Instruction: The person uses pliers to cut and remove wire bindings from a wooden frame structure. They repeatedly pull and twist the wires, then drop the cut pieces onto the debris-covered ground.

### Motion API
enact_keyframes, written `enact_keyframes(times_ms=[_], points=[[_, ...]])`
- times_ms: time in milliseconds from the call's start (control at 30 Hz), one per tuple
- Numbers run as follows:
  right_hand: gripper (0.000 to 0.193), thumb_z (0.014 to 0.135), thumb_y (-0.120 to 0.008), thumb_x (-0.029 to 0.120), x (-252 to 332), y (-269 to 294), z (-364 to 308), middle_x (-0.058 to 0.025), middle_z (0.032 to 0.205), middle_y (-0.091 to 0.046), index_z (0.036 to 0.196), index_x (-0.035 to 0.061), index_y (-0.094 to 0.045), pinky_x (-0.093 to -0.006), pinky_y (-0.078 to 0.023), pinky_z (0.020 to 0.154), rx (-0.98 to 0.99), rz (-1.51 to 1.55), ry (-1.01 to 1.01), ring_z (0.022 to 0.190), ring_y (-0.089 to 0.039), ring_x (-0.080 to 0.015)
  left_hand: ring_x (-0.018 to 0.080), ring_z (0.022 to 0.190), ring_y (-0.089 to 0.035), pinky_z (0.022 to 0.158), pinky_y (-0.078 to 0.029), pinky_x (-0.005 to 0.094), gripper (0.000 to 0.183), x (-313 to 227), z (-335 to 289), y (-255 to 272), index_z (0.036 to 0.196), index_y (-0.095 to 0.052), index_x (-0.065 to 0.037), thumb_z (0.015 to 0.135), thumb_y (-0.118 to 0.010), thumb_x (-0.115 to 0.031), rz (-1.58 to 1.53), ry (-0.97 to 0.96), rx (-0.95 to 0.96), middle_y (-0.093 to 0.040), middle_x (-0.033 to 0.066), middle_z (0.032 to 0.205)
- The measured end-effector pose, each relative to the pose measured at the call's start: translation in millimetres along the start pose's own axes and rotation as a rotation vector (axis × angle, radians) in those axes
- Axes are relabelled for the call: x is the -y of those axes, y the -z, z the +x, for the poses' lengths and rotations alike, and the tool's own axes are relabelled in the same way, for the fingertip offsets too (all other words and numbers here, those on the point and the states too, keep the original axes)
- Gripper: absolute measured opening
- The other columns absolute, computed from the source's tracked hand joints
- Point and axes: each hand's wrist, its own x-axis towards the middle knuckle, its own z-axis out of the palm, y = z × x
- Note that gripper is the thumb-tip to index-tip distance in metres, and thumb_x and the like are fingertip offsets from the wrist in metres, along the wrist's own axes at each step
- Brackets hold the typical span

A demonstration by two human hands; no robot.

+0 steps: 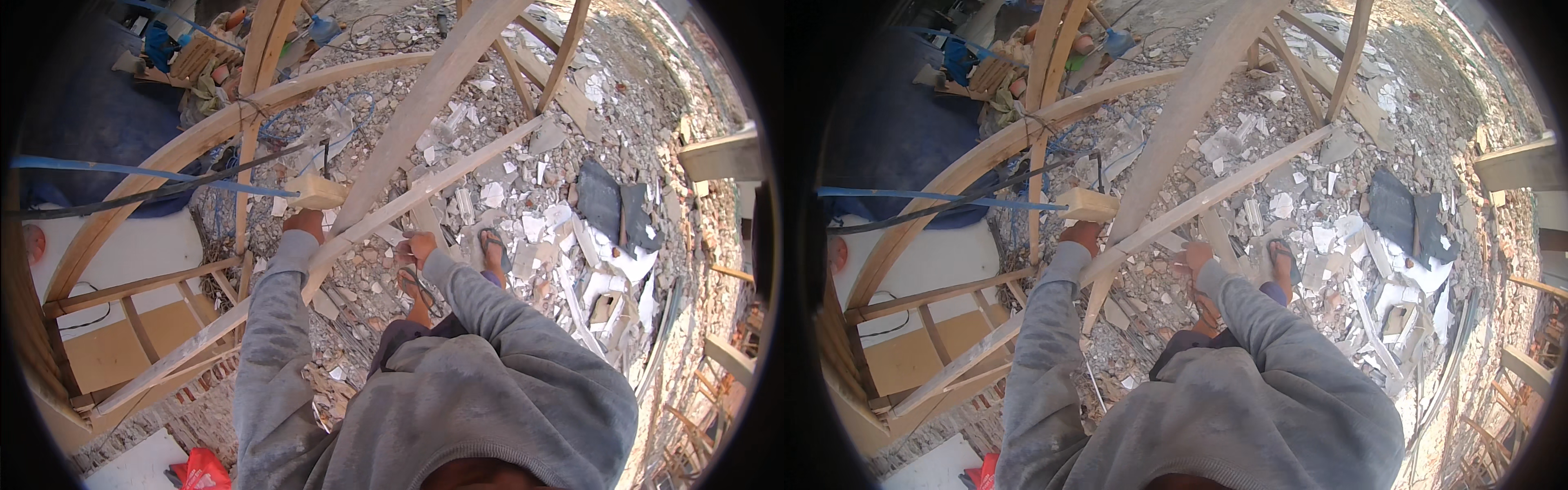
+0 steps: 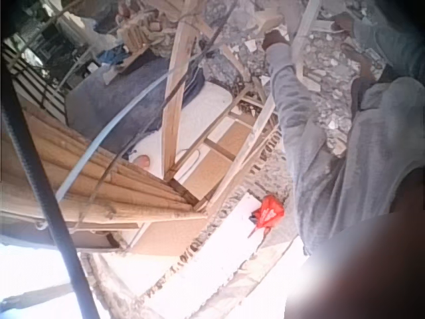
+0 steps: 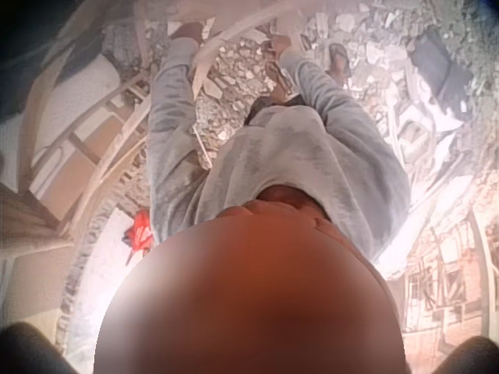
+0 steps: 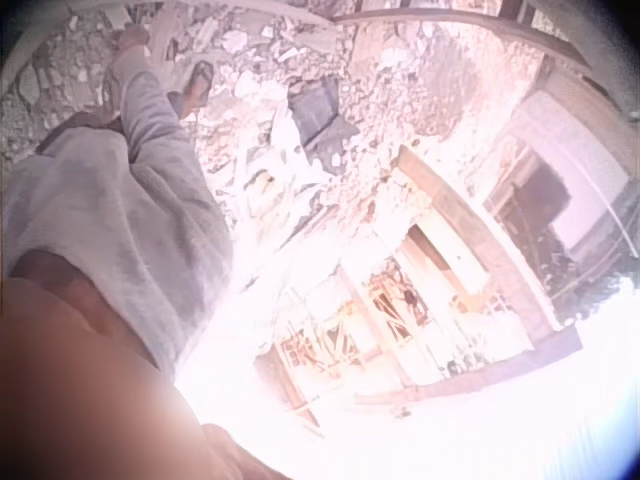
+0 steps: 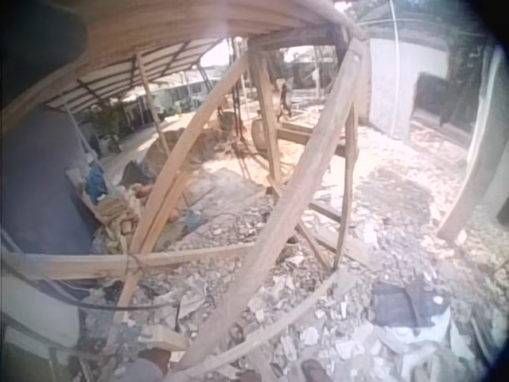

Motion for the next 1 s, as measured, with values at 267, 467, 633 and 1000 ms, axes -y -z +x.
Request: enact_keyframes(times_ms=[267,467,633,1000], points=[[0.069,0.087,-0.053,0.001,143,190,-65,-0.0245,0.098,-0.069,0.154,0.0062,-0.037,-0.0394,-0.056,0.071,-0.625,-0.85,0.849,0.075,-0.068,-0.0302,0.0314,0.112,-0.068,0.098,-0.054,0.0443,0.053,-2,-20,-6,0.129,-0.067,-0.03,0.08,-0.066,-0.012,-0.275,0.066,-0.091,-0.07,0.011,0.123],[0.064,0.097,-0.044,0.002,245,213,-261,-0.0214,0.094,-0.066,0.158,0.0161,-0.031,-0.0406,-0.053,0.073,-0.639,-1.025,1.02,0.076,-0.065,-0.0295,0.0309,0.114,-0.067,0.098,-0.053,0.0433,0.056,-8,-19,-12,0.13,-0.065,-0.044,0.083,-0.062,-0.013,-0.329,0.062,-0.075,-0.067,0.0073,0.13],[0.059,0.1,-0.044,0.003,304,224,-307,-0.0142,0.078,-0.067,0.157,0.0077,-0.031,-0.0356,-0.052,0.068,-0.863,-1.108,1.114,0.071,-0.066,-0.0228,0.024,0.112,-0.069,0.092,-0.057,0.045,0.037,16,-12,5,0.119,-0.073,-0.041,0.09,-0.064,-0.02,-0.127,0.271,-0.061,-0.07,-0.0001,0.125],[0.028,0.094,-0.059,0.017,451,242,-292,-0.0214,0.093,-0.07,0.118,0.0054,-0.068,-0.0491,-0.051,0.076,-0.611,-1.538,1.341,0.086,-0.065,-0.043,0.0214,0.08,-0.062,0.064,-0.051,0.0397,0.05,102,-184,1,0.13,-0.061,-0.009,0.094,-0.065,-0.043,-0.09,1.392,-1.53,-0.063,0.0034,0.107]])
